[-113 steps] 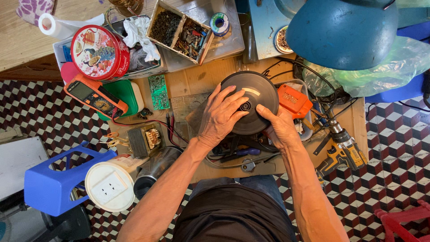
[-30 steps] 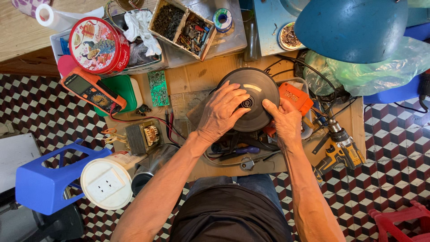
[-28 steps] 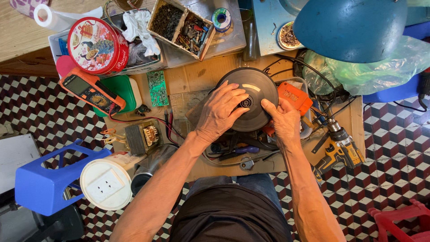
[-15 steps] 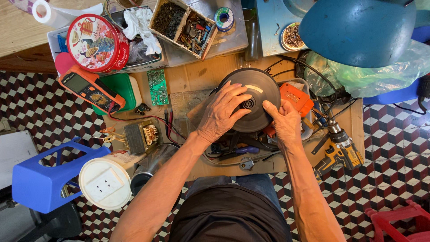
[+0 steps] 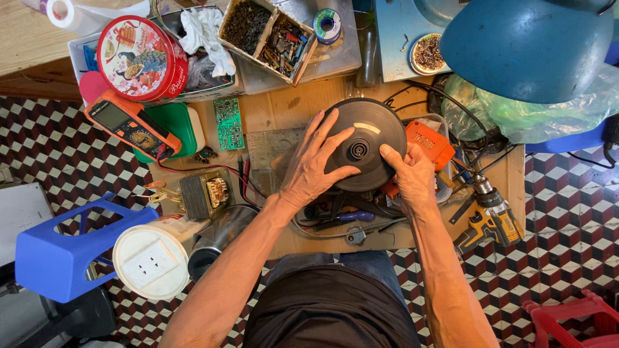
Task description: The person disassembles the base of an electric kettle, separating the heating element housing from the outer cover and handling the power cord. They reposition the parts, press the cover back onto the base, and set the reassembled kettle base on the workbench.
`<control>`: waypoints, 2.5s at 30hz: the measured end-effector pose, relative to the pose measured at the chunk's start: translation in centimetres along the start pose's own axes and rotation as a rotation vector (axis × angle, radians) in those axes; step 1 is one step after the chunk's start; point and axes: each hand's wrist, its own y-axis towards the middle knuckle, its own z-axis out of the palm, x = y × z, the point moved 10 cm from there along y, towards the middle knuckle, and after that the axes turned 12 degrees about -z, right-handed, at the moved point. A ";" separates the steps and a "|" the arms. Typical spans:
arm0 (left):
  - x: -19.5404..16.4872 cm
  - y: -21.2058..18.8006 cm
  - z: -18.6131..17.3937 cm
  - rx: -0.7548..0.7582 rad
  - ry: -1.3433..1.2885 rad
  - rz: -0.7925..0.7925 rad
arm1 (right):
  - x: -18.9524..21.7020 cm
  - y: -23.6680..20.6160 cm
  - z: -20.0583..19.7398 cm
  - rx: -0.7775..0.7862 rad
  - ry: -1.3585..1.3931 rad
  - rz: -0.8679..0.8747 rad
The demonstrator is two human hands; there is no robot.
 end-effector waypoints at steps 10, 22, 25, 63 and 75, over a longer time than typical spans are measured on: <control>-1.4 -0.4 -0.1 -0.278 -0.003 -0.090 | 0.3 0.2 0.6 0.043 0.112 -0.038; -0.8 -0.1 0.2 -0.212 -0.090 -0.082 | 0.5 0.7 0.6 0.125 0.085 -0.012; -0.8 -0.1 0.2 -0.201 -0.096 -0.087 | 0.6 0.8 0.5 0.139 0.044 -0.016; 0.4 -11.9 -0.9 -0.340 -0.101 -0.428 | -1.0 1.5 2.0 0.088 0.411 0.069; 3.6 -10.1 3.9 0.052 -0.816 -0.685 | 0.1 1.0 1.6 0.079 0.397 0.143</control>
